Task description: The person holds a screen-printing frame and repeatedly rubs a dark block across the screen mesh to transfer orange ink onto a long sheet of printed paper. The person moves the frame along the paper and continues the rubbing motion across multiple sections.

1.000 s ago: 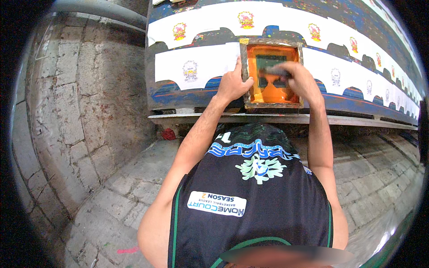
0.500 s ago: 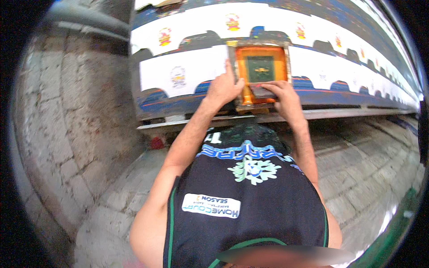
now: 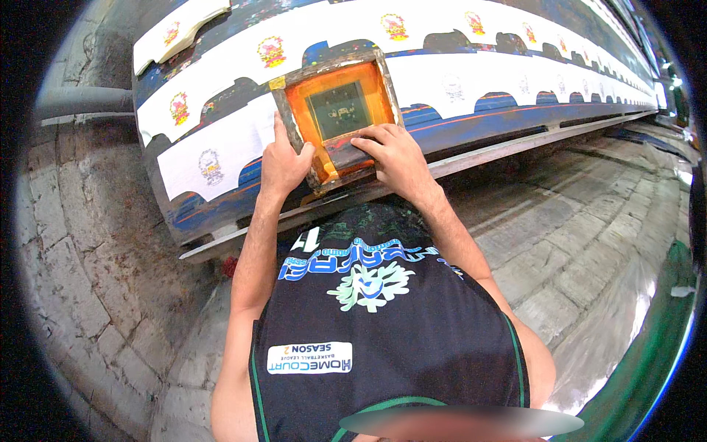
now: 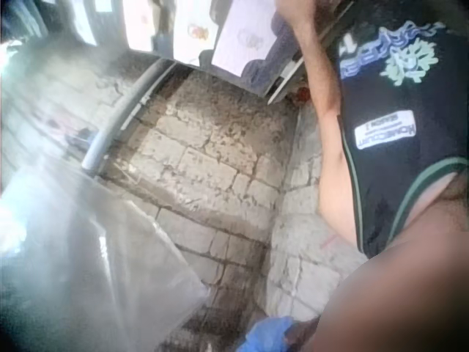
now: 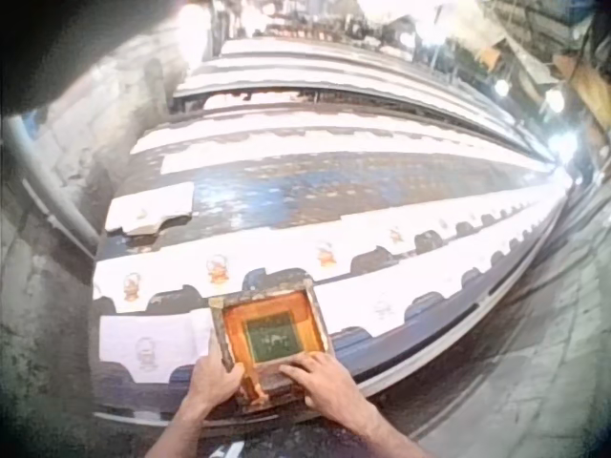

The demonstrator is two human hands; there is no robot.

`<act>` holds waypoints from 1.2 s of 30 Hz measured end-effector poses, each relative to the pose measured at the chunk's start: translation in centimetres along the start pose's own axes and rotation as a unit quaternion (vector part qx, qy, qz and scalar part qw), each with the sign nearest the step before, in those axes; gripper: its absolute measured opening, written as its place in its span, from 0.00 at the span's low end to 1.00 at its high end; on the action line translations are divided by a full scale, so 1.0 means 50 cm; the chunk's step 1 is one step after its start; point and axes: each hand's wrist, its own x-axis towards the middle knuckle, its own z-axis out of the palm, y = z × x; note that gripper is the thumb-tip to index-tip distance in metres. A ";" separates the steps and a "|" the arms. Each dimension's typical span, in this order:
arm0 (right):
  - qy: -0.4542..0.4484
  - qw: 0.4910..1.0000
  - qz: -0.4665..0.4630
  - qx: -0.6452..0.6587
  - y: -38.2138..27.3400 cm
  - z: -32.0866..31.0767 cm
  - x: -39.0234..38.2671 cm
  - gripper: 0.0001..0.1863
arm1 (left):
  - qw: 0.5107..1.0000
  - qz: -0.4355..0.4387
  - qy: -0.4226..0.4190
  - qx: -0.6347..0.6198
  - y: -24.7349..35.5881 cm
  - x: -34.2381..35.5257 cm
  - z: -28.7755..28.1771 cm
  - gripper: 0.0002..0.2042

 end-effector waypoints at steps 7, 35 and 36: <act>0.050 0.998 0.026 -0.013 -0.002 -0.014 -0.024 0.32 | 0.999 0.042 0.007 -0.026 0.027 0.022 0.023 0.51; -0.029 0.999 0.012 0.012 -0.016 0.028 -0.001 0.29 | 0.990 -0.005 -0.062 -0.124 -0.083 0.025 0.035 0.45; -0.032 0.999 0.008 0.010 -0.014 0.027 0.000 0.29 | 0.993 -0.012 -0.058 -0.101 -0.083 0.025 0.034 0.45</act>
